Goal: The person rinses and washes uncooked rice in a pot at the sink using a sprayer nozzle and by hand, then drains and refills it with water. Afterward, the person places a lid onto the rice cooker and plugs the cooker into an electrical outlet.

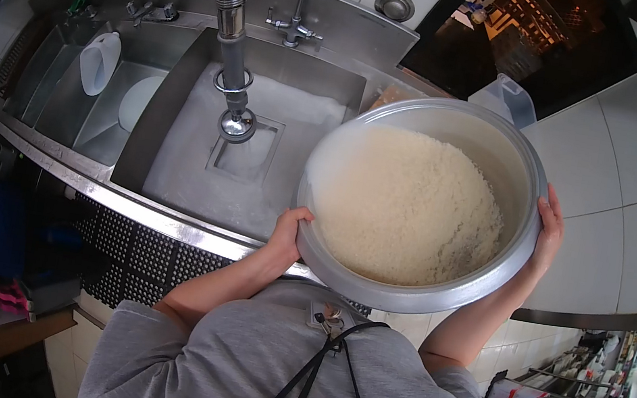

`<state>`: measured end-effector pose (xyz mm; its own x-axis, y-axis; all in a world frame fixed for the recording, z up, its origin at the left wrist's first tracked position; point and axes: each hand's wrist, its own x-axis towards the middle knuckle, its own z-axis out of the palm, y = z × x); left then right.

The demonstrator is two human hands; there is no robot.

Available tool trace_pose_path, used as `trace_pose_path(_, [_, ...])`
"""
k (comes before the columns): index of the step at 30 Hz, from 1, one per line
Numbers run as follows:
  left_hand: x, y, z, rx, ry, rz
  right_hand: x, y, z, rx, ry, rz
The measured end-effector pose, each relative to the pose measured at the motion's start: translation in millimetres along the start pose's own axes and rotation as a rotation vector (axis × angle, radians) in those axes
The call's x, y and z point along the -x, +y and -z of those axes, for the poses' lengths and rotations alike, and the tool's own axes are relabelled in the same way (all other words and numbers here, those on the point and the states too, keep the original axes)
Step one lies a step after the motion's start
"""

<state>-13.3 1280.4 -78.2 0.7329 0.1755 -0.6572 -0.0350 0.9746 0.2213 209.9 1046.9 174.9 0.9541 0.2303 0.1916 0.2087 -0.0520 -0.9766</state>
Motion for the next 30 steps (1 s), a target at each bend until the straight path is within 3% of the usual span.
trace_pose_path(8, [4, 1, -8, -0.002, -0.001, -0.016, -5, 6, 8, -0.025, -0.005, 0.007])
trace_pose_path(10, [8, 4, -17, -0.091, 0.023, -0.127, -7, 15, 22, 0.041, 0.025, -0.037])
trace_pose_path(14, [14, 25, -39, -0.200, 0.079, -0.197, 5, 67, 59, 0.013, 0.113, -0.059])
trace_pose_path(16, [17, 36, -53, -0.381, 0.076, -0.413, 20, 92, 72, 0.012, 0.193, -0.085])
trace_pose_path(20, [13, 58, -79, -0.511, -0.003, -0.461, 64, 112, 58, -0.136, 0.366, -0.226])
trace_pose_path(25, [-8, 71, -89, -0.611, 0.018, -0.553, 90, 161, 58, -0.239, 0.358, -0.310])
trace_pose_path(30, [-27, 79, -76, -0.728, -0.030, -0.589, 100, 196, 48, -0.143, 0.369, -0.225])
